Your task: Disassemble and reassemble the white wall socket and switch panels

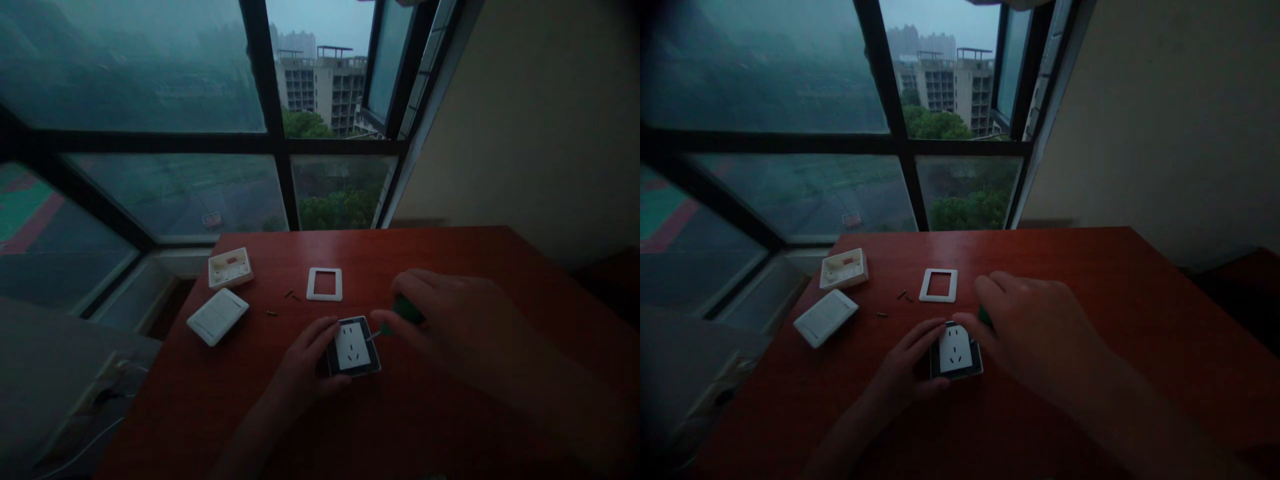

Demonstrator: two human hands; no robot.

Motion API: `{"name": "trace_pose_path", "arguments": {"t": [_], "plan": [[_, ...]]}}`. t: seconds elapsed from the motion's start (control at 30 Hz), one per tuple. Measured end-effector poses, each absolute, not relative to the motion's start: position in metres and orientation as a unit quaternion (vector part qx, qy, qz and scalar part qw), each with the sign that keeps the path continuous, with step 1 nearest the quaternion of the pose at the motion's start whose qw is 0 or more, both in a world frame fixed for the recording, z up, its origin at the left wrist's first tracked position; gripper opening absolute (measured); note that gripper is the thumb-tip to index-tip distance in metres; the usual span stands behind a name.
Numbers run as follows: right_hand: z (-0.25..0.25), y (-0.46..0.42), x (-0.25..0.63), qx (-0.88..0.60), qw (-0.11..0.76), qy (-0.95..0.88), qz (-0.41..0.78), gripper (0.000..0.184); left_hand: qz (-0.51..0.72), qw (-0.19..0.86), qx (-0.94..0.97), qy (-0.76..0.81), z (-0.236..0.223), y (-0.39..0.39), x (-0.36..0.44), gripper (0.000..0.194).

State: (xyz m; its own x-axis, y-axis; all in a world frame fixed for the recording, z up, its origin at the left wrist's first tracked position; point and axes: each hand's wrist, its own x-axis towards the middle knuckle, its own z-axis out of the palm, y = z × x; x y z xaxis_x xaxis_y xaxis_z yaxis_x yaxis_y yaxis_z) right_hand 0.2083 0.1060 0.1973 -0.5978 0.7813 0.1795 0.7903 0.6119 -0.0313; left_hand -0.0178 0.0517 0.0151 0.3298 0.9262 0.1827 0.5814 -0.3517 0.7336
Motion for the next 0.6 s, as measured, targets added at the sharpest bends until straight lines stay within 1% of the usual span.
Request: {"name": "trace_pose_path", "arguments": {"t": [0.1, 0.17, 0.27, 0.37, 0.43, 0.53, 0.6], "plan": [[0.2015, 0.1037, 0.2077, -0.427, 0.097, -0.899, 0.037, 0.007, 0.303, 0.283, 0.763, 0.496, 0.0141, 0.0519, -0.0186, 0.082], [0.202, 0.1028, 0.2076, -0.403, 0.098, -0.907, 0.078, 0.015, 0.305, 0.281, 0.763, 0.496, 0.0146, 0.0519, -0.0183, 0.082], [0.1993, 0.1029, 0.2068, -0.401, 0.096, -0.91, 0.05, 0.01, 0.31, 0.279, 0.765, 0.49, 0.0154, 0.0521, -0.0178, 0.083], [0.1978, 0.1023, 0.2051, -0.428, 0.087, -0.9, -0.002, 0.018, 0.308, 0.283, 0.764, 0.491, 0.0152, 0.0523, -0.0177, 0.083], [0.1991, 0.1007, 0.2041, -0.431, 0.089, -0.898, 0.016, 0.013, 0.308, 0.282, 0.763, 0.494, 0.0151, 0.0523, -0.0177, 0.083], [0.2013, 0.0993, 0.2033, -0.41, 0.089, -0.906, 0.062, 0.018, 0.31, 0.277, 0.762, 0.496, 0.0158, 0.052, -0.0176, 0.083], [0.2009, 0.1009, 0.2028, -0.418, 0.078, -0.904, 0.035, 0.008, 0.313, 0.276, 0.762, 0.496, 0.0164, 0.0521, -0.0174, 0.082]]}}
